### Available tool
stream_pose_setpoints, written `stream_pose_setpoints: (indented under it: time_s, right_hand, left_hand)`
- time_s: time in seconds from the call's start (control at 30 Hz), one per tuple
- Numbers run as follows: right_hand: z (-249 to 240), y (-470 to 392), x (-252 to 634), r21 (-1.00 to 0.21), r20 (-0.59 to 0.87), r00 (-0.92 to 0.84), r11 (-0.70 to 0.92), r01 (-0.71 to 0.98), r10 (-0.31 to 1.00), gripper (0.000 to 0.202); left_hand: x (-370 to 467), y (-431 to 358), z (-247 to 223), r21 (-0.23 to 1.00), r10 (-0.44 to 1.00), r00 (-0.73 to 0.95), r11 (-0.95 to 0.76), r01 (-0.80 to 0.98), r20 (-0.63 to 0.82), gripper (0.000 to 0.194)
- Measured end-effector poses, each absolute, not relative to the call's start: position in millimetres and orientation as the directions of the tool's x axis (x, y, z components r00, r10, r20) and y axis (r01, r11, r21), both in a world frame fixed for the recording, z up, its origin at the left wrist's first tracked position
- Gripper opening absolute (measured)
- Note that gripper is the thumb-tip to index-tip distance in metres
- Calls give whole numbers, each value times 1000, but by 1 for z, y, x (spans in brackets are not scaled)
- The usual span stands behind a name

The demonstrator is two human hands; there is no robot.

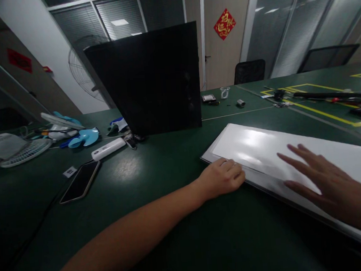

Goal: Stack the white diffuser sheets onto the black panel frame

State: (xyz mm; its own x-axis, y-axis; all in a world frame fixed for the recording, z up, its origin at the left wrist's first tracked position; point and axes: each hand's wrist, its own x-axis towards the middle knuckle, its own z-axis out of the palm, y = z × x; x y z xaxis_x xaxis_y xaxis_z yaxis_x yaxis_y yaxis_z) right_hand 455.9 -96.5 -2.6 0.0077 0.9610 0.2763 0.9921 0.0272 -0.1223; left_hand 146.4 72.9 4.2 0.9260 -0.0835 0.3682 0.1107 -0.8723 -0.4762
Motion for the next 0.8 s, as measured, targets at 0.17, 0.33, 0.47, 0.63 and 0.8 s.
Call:
stream_pose_setpoints:
  time_s: [0.17, 0.33, 0.47, 0.63, 0.8]
  right_hand:
    - [-28, -71, 420, -135, 65, -82, 90, 987, 995, 74]
    - [-33, -56, 405, -104, -40, 4, -8, 995, 999, 75]
    - [-29, -44, 409, -103, -67, 38, -45, 994, 997, 78]
    - [-25, -18, 426, -112, -65, 73, -80, 990, 995, 78]
    - [-19, 16, 462, -93, 42, 107, -103, 990, 993, 73]
  left_hand:
    - [142, 75, 3, -424, -64, 922, -898, 113, 383, 27]
    - [150, 76, 0, -436, -21, 941, -889, 138, 339, 27]
    - [148, 73, -3, -434, 46, 937, -877, 204, 345, 34]
    - [148, 69, -5, -372, 268, 910, -848, 378, 315, 48]
    - [147, 60, 3, -331, 376, 917, -855, 399, 134, 55]
